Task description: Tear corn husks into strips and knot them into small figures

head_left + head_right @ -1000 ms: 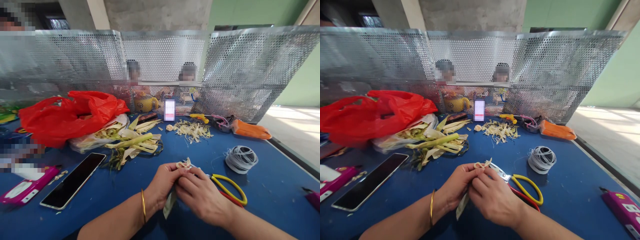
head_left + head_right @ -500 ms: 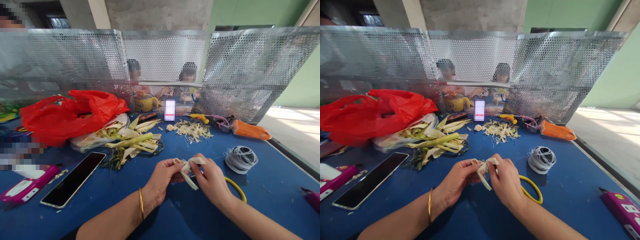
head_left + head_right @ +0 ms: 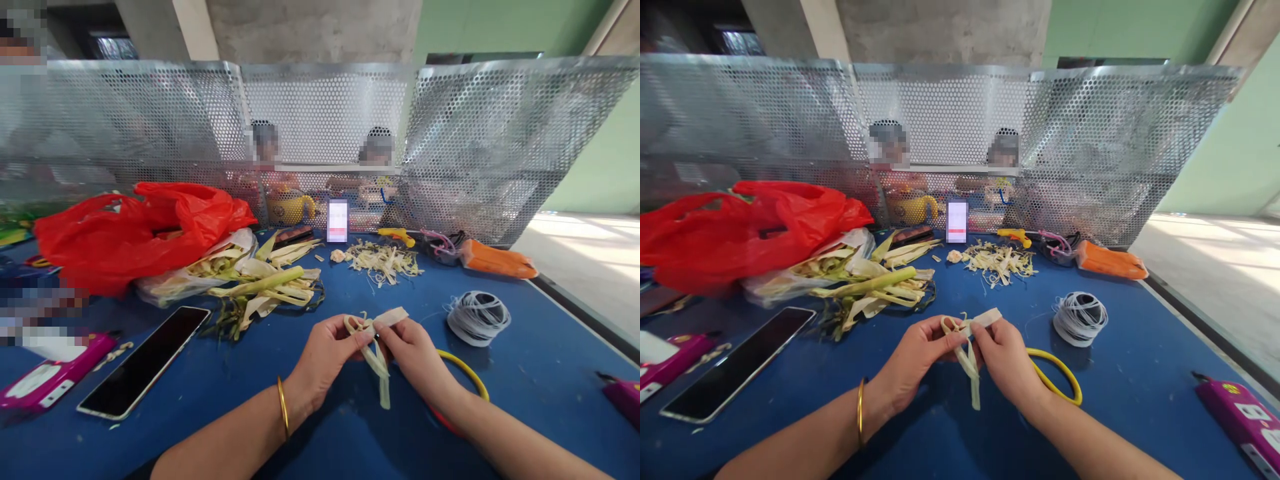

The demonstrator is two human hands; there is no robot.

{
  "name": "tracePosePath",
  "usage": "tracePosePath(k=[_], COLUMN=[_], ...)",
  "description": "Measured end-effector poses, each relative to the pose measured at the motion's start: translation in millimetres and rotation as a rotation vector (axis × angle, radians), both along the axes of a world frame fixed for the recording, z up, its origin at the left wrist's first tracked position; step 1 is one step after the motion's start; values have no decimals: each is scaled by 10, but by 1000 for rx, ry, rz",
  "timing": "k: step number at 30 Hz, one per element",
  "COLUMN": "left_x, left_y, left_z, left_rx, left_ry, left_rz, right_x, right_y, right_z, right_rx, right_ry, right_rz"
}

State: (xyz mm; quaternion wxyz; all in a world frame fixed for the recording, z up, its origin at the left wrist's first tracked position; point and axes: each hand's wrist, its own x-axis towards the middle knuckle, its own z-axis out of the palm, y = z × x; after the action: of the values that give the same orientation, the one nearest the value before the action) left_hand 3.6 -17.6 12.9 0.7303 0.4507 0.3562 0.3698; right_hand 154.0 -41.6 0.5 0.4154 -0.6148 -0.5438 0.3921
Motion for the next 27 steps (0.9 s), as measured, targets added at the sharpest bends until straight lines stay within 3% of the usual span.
tracePosePath(k=[7,12,17,21,27], left_x=[4,-25,-38,-31,-34], left_y=[34,113,156,141,151], left_z=[-69,-48,-30,-34,-36], left_rx=[-56,-86,-54,-48,5], left_ry=[28,-11,29,56,121], left_rz=[107,240,286,256,254], right_x=[-65,-51,-14,37,52], right_y=[-44,-89,-139,-153,-150], right_z=[103,119,140,155,153], right_rx=[-208,-238,45,326,714], right_ry=[341,239,10,-339,-880], right_rz=[38,233,314,453,416])
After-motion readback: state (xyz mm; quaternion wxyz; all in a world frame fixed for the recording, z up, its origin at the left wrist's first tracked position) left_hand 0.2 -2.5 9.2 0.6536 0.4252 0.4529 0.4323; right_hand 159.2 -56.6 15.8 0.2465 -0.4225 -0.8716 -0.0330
